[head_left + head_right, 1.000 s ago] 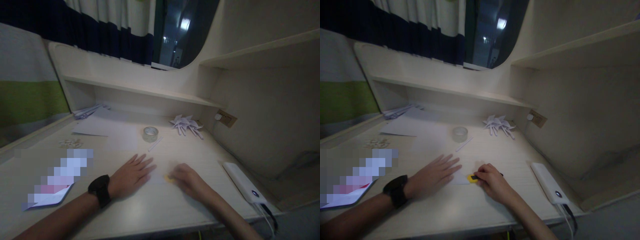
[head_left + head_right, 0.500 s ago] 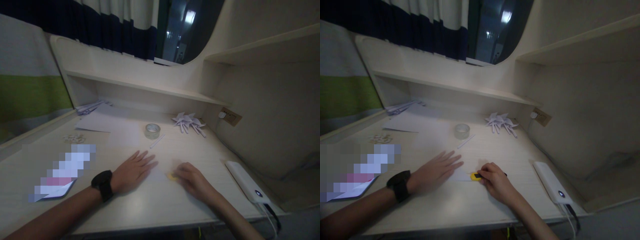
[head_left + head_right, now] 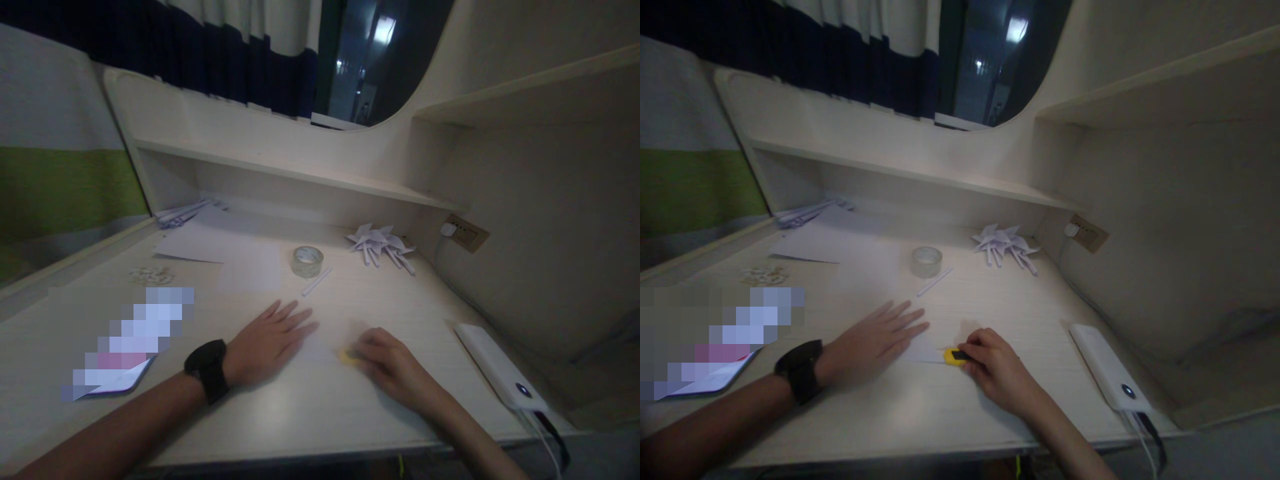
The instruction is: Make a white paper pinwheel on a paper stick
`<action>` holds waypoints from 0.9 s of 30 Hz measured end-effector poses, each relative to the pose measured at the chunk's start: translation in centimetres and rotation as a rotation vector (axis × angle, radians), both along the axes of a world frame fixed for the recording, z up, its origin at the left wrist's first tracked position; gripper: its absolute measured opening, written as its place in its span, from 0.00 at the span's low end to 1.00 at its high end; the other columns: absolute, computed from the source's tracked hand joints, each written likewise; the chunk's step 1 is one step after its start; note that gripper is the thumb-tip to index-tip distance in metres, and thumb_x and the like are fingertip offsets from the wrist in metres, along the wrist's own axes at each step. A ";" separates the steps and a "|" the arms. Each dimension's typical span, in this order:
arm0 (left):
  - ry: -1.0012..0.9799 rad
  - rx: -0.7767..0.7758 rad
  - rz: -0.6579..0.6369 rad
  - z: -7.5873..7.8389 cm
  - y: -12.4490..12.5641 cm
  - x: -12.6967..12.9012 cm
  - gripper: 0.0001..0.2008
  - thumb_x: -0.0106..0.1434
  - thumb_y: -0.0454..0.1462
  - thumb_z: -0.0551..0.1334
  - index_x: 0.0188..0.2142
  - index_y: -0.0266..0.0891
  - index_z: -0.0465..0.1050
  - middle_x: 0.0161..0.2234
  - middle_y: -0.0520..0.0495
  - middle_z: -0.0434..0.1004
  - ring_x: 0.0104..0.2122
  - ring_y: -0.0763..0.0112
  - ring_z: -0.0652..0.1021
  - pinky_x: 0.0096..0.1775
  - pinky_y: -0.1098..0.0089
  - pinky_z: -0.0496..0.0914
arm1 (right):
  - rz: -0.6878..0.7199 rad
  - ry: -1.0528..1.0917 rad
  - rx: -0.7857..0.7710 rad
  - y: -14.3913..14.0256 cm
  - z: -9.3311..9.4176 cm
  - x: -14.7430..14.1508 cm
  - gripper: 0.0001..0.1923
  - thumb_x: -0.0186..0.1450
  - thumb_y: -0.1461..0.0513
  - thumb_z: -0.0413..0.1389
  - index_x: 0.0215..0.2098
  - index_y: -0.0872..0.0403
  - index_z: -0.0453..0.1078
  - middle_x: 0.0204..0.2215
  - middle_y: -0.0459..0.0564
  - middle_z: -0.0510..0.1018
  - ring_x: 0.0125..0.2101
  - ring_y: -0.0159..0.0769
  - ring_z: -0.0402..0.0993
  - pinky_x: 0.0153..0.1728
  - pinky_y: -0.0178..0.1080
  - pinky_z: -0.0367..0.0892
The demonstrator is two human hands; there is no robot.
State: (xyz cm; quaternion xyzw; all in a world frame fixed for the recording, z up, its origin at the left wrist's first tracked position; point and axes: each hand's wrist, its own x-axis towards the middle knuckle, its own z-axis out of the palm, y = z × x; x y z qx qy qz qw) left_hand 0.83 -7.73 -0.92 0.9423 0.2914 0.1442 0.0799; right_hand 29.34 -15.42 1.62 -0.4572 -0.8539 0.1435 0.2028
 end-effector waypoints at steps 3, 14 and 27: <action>0.002 0.000 0.002 0.1 -0.1 0.0 0.22 0.70 0.47 0.45 0.62 0.53 0.53 0.64 0.52 0.52 0.64 0.57 0.52 0.61 0.49 0.44 | 0.011 0.009 0.003 0.0 0.1 0.1 0.10 0.67 0.61 0.50 0.41 0.53 0.72 0.36 0.53 0.71 0.38 0.38 0.67 0.38 0.39 0.63; 0.027 0.008 0.006 0.2 -0.2 0.0 0.22 0.71 0.45 0.43 0.63 0.54 0.52 0.65 0.53 0.51 0.64 0.58 0.50 0.61 0.49 0.43 | 0.012 0.001 0.011 -0.1 -0.1 0.0 0.10 0.67 0.64 0.49 0.42 0.53 0.70 0.38 0.54 0.70 0.39 0.39 0.66 0.39 0.39 0.63; 0.058 0.016 -0.006 0.0 0.1 0.0 0.22 0.71 0.45 0.42 0.63 0.54 0.50 0.65 0.53 0.50 0.64 0.58 0.50 0.61 0.49 0.43 | 0.082 0.018 0.101 1.1 -0.8 0.5 0.12 0.66 0.66 0.49 0.44 0.53 0.71 0.38 0.55 0.72 0.40 0.40 0.67 0.40 0.41 0.65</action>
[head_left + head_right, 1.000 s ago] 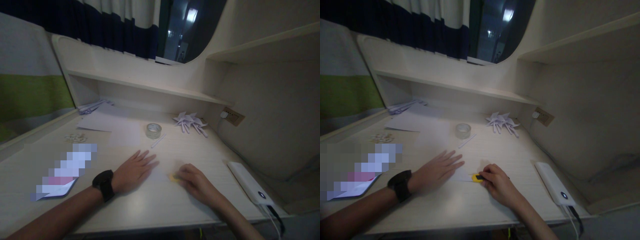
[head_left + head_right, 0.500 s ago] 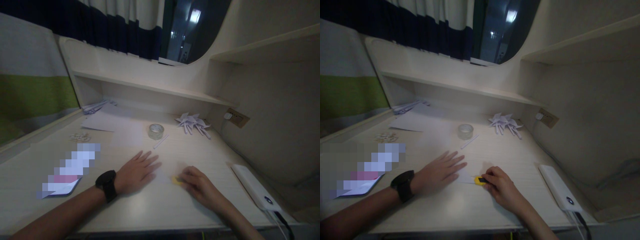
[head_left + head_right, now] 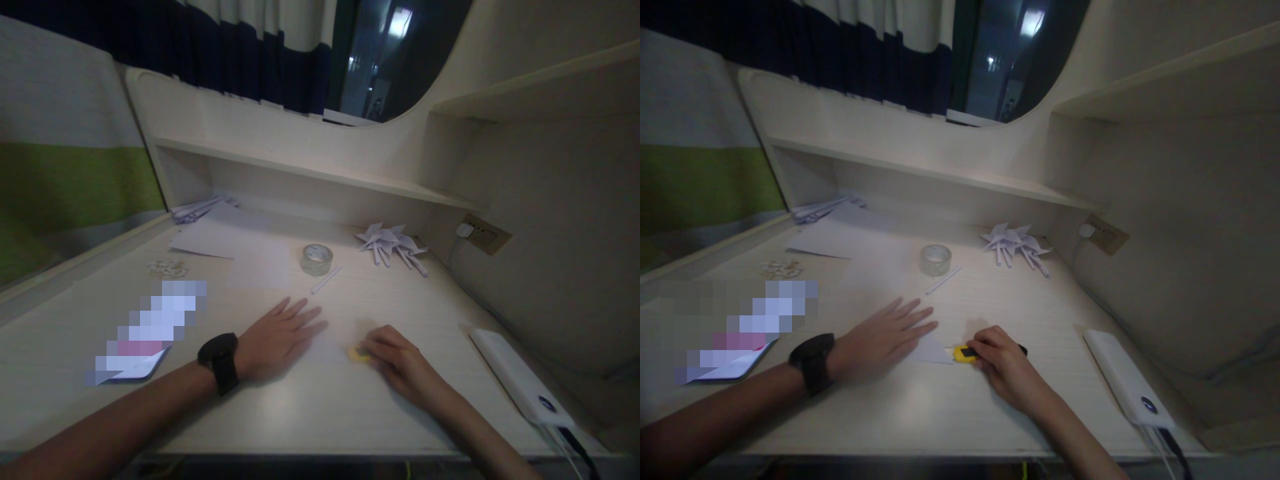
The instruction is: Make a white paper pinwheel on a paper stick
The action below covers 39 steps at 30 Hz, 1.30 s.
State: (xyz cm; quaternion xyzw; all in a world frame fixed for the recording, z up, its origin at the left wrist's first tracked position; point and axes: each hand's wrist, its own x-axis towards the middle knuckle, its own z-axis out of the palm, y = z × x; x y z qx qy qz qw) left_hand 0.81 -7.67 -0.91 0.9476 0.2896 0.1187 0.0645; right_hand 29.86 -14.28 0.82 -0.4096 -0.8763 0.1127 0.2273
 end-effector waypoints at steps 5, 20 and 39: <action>0.021 -0.001 -0.003 -0.1 0.1 0.0 0.22 0.71 0.45 0.41 0.63 0.54 0.50 0.65 0.52 0.50 0.64 0.57 0.50 0.60 0.48 0.42 | 0.038 -0.005 0.006 0.2 0.1 1.2 0.14 0.67 0.65 0.49 0.47 0.51 0.71 0.39 0.55 0.74 0.40 0.39 0.68 0.41 0.40 0.65; -0.197 -0.211 0.123 1.3 1.8 -1.7 0.26 0.70 0.46 0.44 0.64 0.39 0.51 0.64 0.42 0.53 0.62 0.62 0.57 0.60 0.59 0.53 | -0.300 -0.086 -0.013 2.7 -0.3 8.3 0.15 0.63 0.62 0.52 0.47 0.52 0.74 0.44 0.56 0.76 0.43 0.42 0.73 0.46 0.43 0.67; -0.211 -0.017 0.230 -1.7 -0.8 -3.6 0.27 0.56 0.37 0.63 0.55 0.43 0.63 0.56 0.42 0.65 0.52 0.55 0.68 0.52 0.55 0.61 | -0.164 0.495 -0.559 5.9 3.1 -10.0 0.17 0.60 0.54 0.56 0.38 0.60 0.76 0.29 0.53 0.78 0.26 0.35 0.71 0.28 0.37 0.66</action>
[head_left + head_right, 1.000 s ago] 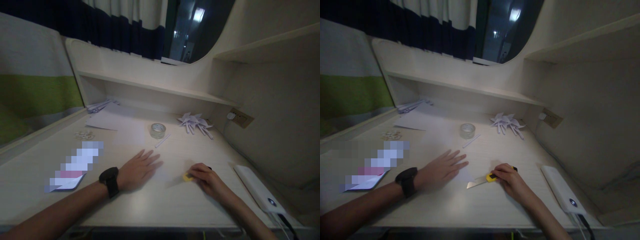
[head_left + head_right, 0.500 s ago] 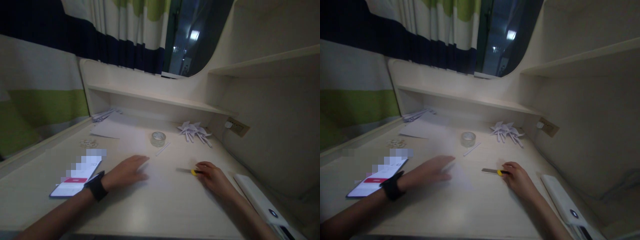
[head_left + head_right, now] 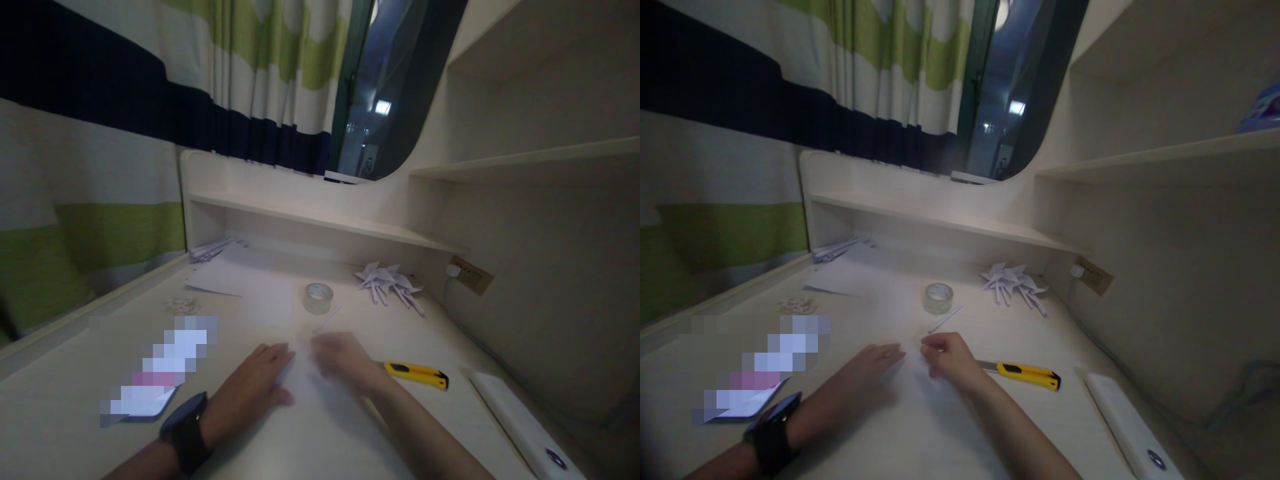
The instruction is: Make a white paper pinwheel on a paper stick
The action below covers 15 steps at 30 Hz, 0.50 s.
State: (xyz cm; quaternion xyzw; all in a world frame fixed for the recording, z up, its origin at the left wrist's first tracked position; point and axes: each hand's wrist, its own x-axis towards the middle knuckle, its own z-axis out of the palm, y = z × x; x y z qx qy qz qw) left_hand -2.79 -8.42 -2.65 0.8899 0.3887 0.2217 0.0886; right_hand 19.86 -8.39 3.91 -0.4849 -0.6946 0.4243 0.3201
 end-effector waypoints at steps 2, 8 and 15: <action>-0.029 0.016 0.004 -0.5 0.2 0.0 0.27 0.55 0.38 0.64 0.55 0.43 0.64 0.55 0.42 0.66 0.51 0.54 0.68 0.52 0.54 0.62 | -0.020 -0.004 0.014 0.1 0.3 -0.2 0.16 0.59 0.55 0.56 0.34 0.60 0.76 0.26 0.51 0.77 0.26 0.34 0.70 0.28 0.36 0.64; -0.029 -0.022 0.013 -0.2 0.0 0.1 0.27 0.55 0.37 0.64 0.55 0.43 0.64 0.54 0.43 0.67 0.51 0.56 0.69 0.52 0.57 0.62 | -0.034 0.013 0.009 0.2 0.4 -0.8 0.15 0.59 0.54 0.56 0.30 0.59 0.75 0.22 0.48 0.75 0.24 0.32 0.67 0.26 0.34 0.61; -0.032 -0.045 0.008 1.2 -0.8 0.1 0.25 0.57 0.38 0.64 0.54 0.42 0.64 0.54 0.43 0.68 0.50 0.56 0.68 0.52 0.56 0.62 | -0.076 0.001 0.076 0.6 0.1 -1.1 0.14 0.58 0.54 0.57 0.27 0.58 0.75 0.24 0.48 0.76 0.28 0.34 0.69 0.29 0.35 0.62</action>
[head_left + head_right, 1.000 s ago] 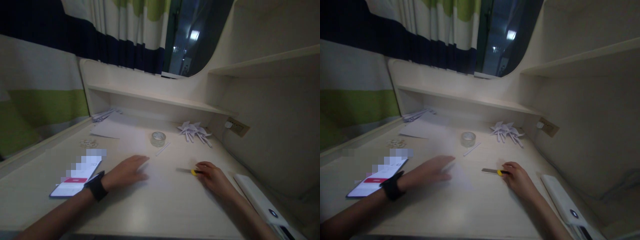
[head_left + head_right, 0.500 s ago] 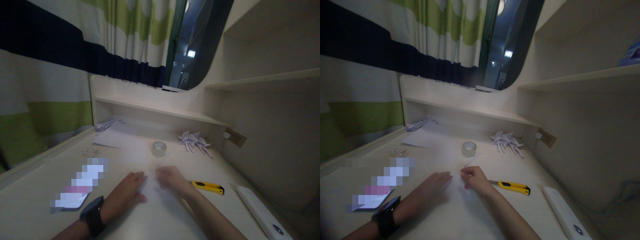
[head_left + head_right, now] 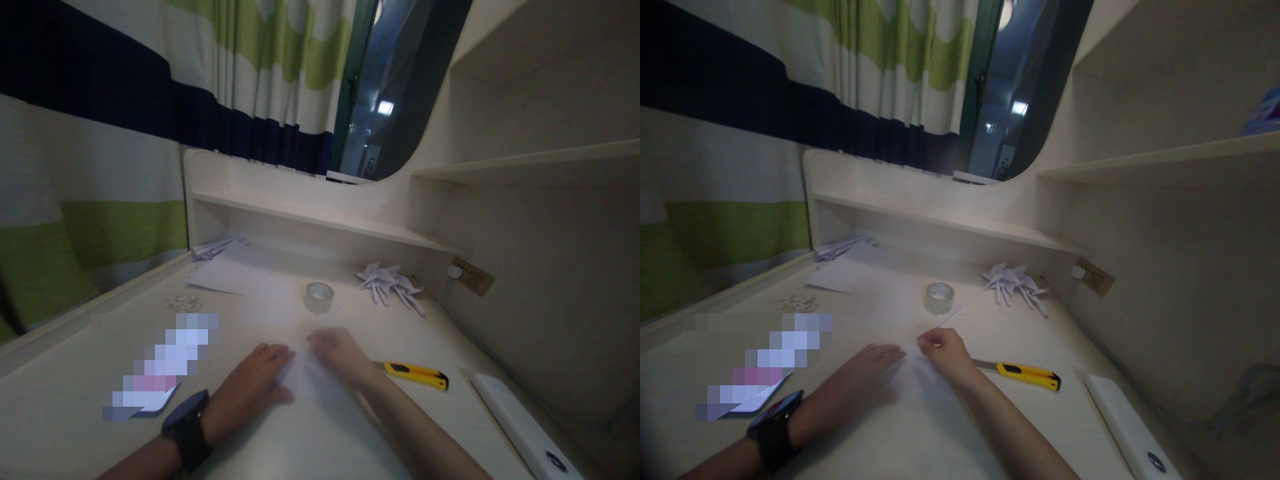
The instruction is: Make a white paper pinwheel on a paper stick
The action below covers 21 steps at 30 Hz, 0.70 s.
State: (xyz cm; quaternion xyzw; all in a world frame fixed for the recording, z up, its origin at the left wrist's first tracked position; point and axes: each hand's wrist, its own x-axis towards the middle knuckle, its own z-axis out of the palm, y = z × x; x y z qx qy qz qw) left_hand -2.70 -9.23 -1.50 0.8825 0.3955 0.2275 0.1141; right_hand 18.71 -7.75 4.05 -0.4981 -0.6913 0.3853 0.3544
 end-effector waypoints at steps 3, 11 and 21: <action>-0.009 -0.005 -0.005 0.3 -0.1 0.0 0.24 0.56 0.38 0.64 0.53 0.41 0.66 0.53 0.43 0.69 0.49 0.56 0.69 0.51 0.58 0.63 | -0.006 0.026 -0.035 0.1 -0.1 -0.1 0.13 0.58 0.55 0.57 0.28 0.58 0.75 0.23 0.48 0.75 0.26 0.33 0.68 0.27 0.34 0.61; 0.038 -0.019 -0.017 -0.5 0.9 -0.2 0.26 0.55 0.43 0.66 0.53 0.43 0.66 0.53 0.43 0.69 0.48 0.54 0.69 0.49 0.56 0.62 | -0.038 0.027 -0.118 0.4 -0.3 -0.1 0.08 0.56 0.62 0.56 0.24 0.60 0.73 0.19 0.45 0.71 0.21 0.29 0.63 0.23 0.32 0.58; -0.038 -0.079 -0.038 0.3 1.1 0.1 0.33 0.53 0.46 0.66 0.57 0.45 0.61 0.54 0.43 0.68 0.50 0.55 0.69 0.50 0.59 0.62 | -0.077 -0.084 -0.073 1.0 -1.7 0.0 0.29 0.45 0.72 0.61 0.47 0.54 0.70 0.19 0.38 0.69 0.21 0.28 0.65 0.23 0.31 0.61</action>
